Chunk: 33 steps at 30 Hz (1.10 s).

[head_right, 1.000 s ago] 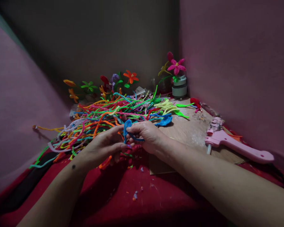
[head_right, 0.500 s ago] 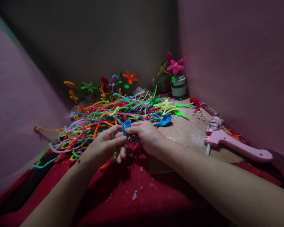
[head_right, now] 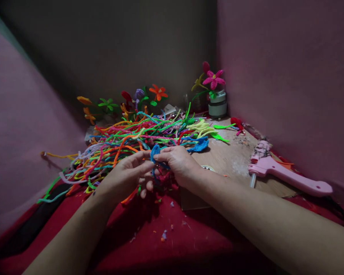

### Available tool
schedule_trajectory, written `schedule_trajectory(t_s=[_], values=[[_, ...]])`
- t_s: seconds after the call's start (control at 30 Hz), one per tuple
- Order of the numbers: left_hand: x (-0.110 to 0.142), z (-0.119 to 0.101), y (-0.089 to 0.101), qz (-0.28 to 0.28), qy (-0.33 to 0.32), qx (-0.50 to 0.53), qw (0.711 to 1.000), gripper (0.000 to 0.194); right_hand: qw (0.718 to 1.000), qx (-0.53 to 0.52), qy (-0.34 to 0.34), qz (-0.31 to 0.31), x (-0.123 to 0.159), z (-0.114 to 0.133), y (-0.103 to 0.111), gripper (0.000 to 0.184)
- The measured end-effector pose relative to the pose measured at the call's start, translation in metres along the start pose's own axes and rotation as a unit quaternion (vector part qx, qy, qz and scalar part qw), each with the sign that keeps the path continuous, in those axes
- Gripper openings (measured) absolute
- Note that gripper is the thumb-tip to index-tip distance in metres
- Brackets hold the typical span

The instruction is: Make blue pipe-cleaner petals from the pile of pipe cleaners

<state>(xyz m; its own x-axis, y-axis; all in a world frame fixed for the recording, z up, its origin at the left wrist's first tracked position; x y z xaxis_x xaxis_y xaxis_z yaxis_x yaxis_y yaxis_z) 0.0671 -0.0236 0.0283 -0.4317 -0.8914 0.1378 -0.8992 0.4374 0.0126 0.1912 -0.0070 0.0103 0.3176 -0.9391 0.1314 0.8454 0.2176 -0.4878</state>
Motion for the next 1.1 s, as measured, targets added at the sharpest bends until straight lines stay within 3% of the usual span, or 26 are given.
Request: schedule_trajectory(t_s=[0.33, 0.53, 0.67, 0.8, 0.97, 1.1], values=[[-0.001, -0.004, 0.010, -0.096, -0.031, -0.013, 0.995, 0.017, 0.998, 0.022, 0.042, 0.046, -0.003, 0.000, 0.002, 0.004], [0.002, -0.011, 0.015, -0.124, -0.044, -0.029, 0.991, 0.018, 0.993, 0.059, -0.038, 0.100, -0.003, 0.000, 0.004, 0.004], [0.001, -0.011, 0.017, -0.151, -0.054, -0.026, 0.987, 0.020, 0.983, 0.110, -0.049, 0.141, 0.002, 0.003, 0.001, 0.008], [-0.002, -0.009, 0.018, -0.136, -0.053, -0.016, 0.989, 0.020, 0.981, 0.090, -0.046, 0.168, 0.003, 0.002, -0.003, 0.016], [-0.001, -0.011, 0.016, -0.136, -0.052, 0.006, 0.989, 0.020, 0.992, -0.010, 0.062, 0.108, -0.001, 0.007, -0.002, 0.018], [0.001, -0.012, 0.010, -0.125, -0.057, -0.009, 0.990, 0.020, 0.988, 0.010, 0.154, 0.028, 0.002, 0.013, 0.000, 0.021]])
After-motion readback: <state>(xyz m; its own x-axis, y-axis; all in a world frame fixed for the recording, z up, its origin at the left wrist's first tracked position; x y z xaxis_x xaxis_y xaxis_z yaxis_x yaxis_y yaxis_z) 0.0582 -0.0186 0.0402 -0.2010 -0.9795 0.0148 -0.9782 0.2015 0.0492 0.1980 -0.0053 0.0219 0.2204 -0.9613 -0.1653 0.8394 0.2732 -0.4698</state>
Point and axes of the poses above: each hand's wrist, its own x-axis away from the middle knuckle, its own y-axis out of the back of the hand, z = x × y, the point moved 3 cm from there along -x, towards the middle knuckle
